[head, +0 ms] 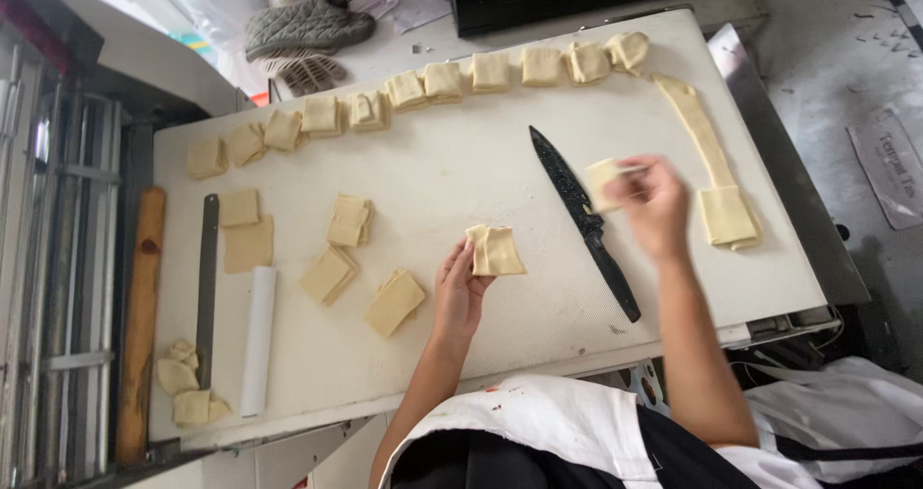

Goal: The person sprinkles flour from a plastic bag onto a workspace, rolls a piece of dough with a small rolling pin, and uses a knife to cut the dough into strips and squares.

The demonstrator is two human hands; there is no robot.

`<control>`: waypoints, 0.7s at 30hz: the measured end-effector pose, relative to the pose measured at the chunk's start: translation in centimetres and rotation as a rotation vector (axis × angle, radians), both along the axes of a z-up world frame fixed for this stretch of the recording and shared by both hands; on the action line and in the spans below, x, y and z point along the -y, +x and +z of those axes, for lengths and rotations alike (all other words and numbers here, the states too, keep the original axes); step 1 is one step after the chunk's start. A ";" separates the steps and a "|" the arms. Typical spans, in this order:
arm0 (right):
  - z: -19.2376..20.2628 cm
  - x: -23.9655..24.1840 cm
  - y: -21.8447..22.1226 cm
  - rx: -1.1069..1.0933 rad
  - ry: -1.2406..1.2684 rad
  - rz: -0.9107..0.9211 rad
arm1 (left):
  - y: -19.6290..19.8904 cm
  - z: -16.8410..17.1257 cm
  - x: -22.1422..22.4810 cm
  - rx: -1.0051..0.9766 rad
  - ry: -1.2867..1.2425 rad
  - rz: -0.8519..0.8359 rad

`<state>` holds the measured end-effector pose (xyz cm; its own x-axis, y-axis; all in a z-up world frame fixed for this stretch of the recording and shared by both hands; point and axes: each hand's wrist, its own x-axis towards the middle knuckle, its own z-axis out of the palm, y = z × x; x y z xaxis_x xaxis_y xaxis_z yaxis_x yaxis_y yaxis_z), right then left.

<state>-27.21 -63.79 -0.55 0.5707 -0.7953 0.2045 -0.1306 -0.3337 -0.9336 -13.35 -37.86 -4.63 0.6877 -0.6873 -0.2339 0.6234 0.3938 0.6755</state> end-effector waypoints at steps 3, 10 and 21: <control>0.1 -8.1 2.7 0.099 0.273 0.266 | -0.9 -0.2 0.2 -0.039 0.016 0.019; 1.1 -17.3 5.9 -0.088 -0.325 0.090 | -2.4 -0.6 0.6 -0.052 -0.029 0.116; -0.3 -14.8 4.2 -0.121 0.297 0.283 | -2.4 -1.8 0.7 0.069 0.026 0.283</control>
